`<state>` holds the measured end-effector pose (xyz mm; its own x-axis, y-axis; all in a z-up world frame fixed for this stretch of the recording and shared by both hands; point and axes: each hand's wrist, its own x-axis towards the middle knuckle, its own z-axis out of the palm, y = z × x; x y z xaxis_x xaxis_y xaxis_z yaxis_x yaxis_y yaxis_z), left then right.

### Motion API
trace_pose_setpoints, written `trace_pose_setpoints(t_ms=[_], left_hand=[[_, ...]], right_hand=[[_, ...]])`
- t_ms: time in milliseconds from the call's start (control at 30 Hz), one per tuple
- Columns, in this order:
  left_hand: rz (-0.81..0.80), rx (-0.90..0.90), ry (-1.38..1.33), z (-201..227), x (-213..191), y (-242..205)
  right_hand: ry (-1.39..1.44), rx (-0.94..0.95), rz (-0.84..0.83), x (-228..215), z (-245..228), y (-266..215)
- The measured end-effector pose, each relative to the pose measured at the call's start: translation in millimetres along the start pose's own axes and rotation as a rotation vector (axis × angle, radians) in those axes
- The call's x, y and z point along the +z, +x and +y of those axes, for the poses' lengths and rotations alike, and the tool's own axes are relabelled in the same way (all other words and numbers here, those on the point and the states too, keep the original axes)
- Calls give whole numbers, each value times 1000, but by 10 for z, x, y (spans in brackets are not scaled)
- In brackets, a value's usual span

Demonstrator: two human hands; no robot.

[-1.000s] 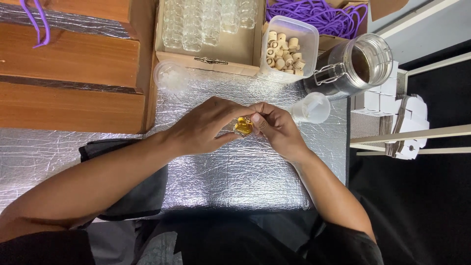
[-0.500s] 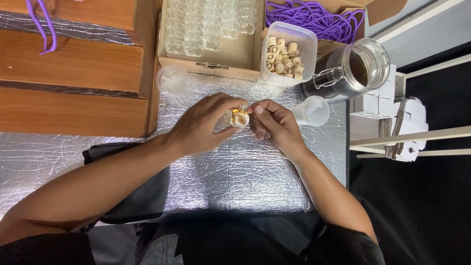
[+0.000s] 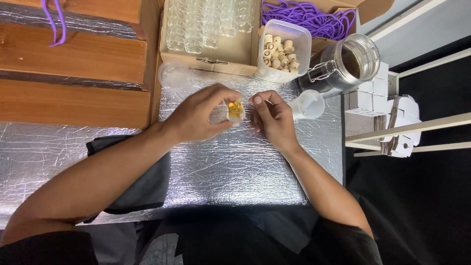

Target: Assembling a small perfume bottle by placing it in a pouch, threading a purple cord through a wooden cap, and attaching the cap to the bottle.

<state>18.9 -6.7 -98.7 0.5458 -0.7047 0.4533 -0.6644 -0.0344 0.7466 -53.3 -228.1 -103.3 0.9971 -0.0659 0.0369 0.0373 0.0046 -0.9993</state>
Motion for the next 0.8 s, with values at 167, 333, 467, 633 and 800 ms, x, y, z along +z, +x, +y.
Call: trace_pose_setpoints(t_ms=[167, 333, 467, 633, 800], left_hand=[[-159, 116, 31, 68, 138, -45], [-67, 16, -61, -58, 34, -14], [97, -64, -176, -173, 52, -39], [-125, -41, -191, -58, 82, -62], [67, -202, -162, -170, 68, -43]], right_hand=[[-31, -16, 25, -90, 75, 44], [-83, -32, 46, -90, 66, 61], [-92, -8, 54, -71, 45, 45], [-89, -12, 65, -61, 33, 48], [-107, 7, 56, -45, -14, 56]])
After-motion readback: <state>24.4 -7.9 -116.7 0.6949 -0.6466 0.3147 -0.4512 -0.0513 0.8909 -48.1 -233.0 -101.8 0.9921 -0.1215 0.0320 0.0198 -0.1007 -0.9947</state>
